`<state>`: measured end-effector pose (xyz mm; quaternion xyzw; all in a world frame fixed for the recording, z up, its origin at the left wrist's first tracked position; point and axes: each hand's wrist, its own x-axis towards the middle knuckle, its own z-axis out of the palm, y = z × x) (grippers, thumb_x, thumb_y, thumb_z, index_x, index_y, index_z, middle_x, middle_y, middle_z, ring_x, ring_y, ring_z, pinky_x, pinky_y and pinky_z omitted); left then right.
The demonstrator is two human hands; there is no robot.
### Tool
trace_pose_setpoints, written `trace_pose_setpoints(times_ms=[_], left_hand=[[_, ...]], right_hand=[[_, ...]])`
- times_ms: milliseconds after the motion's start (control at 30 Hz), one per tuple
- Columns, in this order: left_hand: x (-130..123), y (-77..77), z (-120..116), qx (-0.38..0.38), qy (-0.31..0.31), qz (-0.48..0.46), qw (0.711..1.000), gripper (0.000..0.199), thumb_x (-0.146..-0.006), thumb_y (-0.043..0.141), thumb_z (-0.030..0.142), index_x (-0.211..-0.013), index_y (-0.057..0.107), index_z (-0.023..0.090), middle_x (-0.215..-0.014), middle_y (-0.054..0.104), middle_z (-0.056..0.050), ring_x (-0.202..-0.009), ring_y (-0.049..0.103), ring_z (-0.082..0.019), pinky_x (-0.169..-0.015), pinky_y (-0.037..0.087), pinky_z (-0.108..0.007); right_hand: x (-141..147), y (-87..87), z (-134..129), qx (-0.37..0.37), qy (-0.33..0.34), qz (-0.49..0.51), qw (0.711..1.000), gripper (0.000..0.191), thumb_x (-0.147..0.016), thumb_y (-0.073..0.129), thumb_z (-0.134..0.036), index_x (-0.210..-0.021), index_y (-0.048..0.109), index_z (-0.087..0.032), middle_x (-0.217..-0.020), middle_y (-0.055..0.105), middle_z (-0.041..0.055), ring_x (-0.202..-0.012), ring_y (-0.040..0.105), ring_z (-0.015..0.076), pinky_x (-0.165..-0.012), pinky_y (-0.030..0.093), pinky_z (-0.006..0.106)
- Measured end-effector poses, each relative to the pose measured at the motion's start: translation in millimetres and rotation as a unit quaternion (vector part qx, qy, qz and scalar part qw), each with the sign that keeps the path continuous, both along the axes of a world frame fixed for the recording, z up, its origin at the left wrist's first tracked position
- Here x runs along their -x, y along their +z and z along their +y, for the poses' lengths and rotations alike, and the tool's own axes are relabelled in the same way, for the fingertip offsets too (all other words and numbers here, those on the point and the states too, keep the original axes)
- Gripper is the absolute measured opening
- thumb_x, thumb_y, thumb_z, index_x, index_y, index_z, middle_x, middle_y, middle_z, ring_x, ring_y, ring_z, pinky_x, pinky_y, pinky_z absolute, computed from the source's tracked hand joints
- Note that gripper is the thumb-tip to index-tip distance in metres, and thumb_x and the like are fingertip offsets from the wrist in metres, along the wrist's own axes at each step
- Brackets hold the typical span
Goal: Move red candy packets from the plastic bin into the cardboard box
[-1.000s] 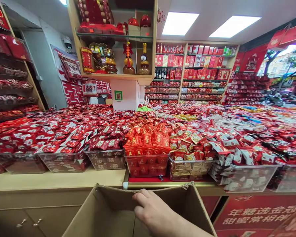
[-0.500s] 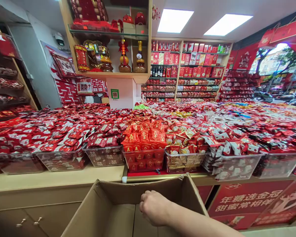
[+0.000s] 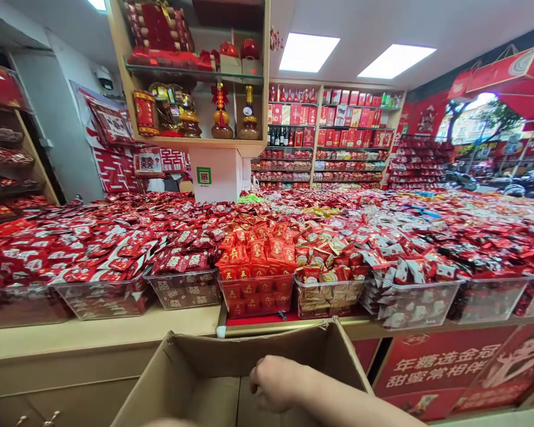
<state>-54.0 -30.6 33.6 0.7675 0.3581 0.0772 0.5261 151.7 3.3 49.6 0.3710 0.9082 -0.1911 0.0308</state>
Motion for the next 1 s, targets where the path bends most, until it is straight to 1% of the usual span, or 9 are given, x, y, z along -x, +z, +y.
trace_pose_setpoints(times_ms=[67, 100, 167, 233, 367, 467, 567, 767, 1000], left_hand=[[-3, 24.2, 14, 0.03, -0.03, -0.004, 0.999, 0.033, -0.059, 0.062, 0.001, -0.085, 0.063, 0.021, -0.071, 0.061, 0.005, -0.057, 0.054, -0.009, -0.05, 0.045, -0.02], [-6, 36.9, 21, 0.056, -0.021, -0.05, 0.997, 0.046, -0.054, 0.053, -0.005, -0.088, 0.062, 0.024, -0.076, 0.062, 0.006, -0.058, 0.055, -0.008, -0.049, 0.043, -0.018], [-13, 58.3, 36, 0.09, 0.027, -0.147, 0.985, 0.053, -0.053, 0.043, -0.004, -0.094, 0.06, 0.026, -0.078, 0.062, 0.006, -0.048, 0.051, -0.005, -0.041, 0.037, -0.014], [-22, 69.5, 47, 0.12, 0.088, -0.222, 0.964, 0.055, -0.053, 0.043, -0.001, -0.1, 0.057, 0.025, -0.074, 0.062, 0.005, -0.044, 0.052, -0.005, -0.038, 0.042, -0.016], [-39, 60.0, 56, 0.116, 0.175, -0.294, 0.933, 0.048, -0.063, 0.049, 0.006, -0.107, 0.053, 0.023, -0.089, 0.063, 0.0, -0.05, 0.056, -0.006, -0.035, 0.047, -0.016], [-45, 42.7, 54, 0.115, 0.189, -0.299, 0.928, 0.037, -0.071, 0.053, 0.013, -0.107, 0.051, 0.02, -0.089, 0.064, -0.003, -0.053, 0.057, -0.007, -0.035, 0.047, -0.014], [-46, 31.3, 51, 0.129, 0.204, -0.299, 0.923, 0.03, -0.075, 0.057, 0.026, -0.102, 0.052, 0.016, -0.083, 0.065, -0.004, -0.055, 0.059, -0.008, -0.037, 0.049, -0.014], [-42, 31.4, 52, 0.127, 0.248, -0.302, 0.912, 0.032, -0.075, 0.058, 0.038, -0.094, 0.055, 0.013, -0.068, 0.063, -0.001, -0.048, 0.055, -0.006, -0.034, 0.047, -0.012], [-40, 35.9, 48, 0.131, 0.266, -0.286, 0.911, 0.034, -0.073, 0.06, 0.04, -0.094, 0.056, 0.014, -0.073, 0.065, -0.003, -0.05, 0.058, -0.008, -0.034, 0.047, -0.014]], right_hand=[[-3, 15.9, 0, 0.1, -0.056, 0.131, 0.985, 0.024, -0.077, 0.05, -0.036, -0.085, 0.063, -0.017, -0.078, 0.065, 0.0053, -0.07, 0.06, 0.0181, -0.063, 0.046, 0.028], [-3, 24.9, 1, 0.158, -0.087, 0.207, 0.962, 0.032, -0.081, 0.042, -0.043, -0.084, 0.061, -0.017, -0.074, 0.062, 0.0038, -0.065, 0.058, 0.0158, -0.059, 0.045, 0.027], [-4, 41.3, 5, 0.247, -0.137, 0.338, 0.898, 0.044, -0.083, 0.033, -0.053, -0.083, 0.057, -0.016, -0.069, 0.057, 0.0012, -0.057, 0.052, 0.0119, -0.052, 0.043, 0.024], [-3, 50.9, 12, 0.26, -0.164, 0.419, 0.854, 0.046, -0.078, 0.039, -0.058, -0.081, 0.055, -0.015, -0.067, 0.054, -0.0007, -0.056, 0.049, 0.01, -0.052, 0.04, 0.021], [-1, 43.1, 29, 0.162, -0.221, 0.466, 0.841, 0.05, -0.075, 0.04, -0.062, -0.07, 0.054, -0.015, -0.059, 0.05, -0.0024, -0.054, 0.044, 0.0102, -0.051, 0.035, 0.022], [-1, 25.8, 39, 0.09, -0.264, 0.478, 0.833, 0.048, -0.073, 0.043, -0.061, -0.056, 0.045, -0.017, -0.051, 0.038, -0.0052, -0.049, 0.034, 0.0088, -0.048, 0.028, 0.022], [-2, 15.2, 42, 0.065, -0.277, 0.484, 0.828, 0.046, -0.073, 0.047, -0.058, -0.05, 0.037, -0.019, -0.049, 0.028, -0.0068, -0.048, 0.025, 0.0077, -0.047, 0.021, 0.023], [-2, 17.5, 32, 0.124, -0.227, 0.509, 0.821, 0.036, -0.066, 0.06, -0.05, -0.067, 0.053, -0.015, -0.061, 0.047, -0.0036, -0.058, 0.039, 0.0095, -0.056, 0.032, 0.022], [5, 13.1, 26, 0.194, -0.275, 0.566, 0.753, 0.037, -0.065, 0.062, -0.052, -0.071, 0.052, -0.016, -0.063, 0.053, -0.0023, -0.055, 0.045, 0.0096, -0.054, 0.036, 0.024]])
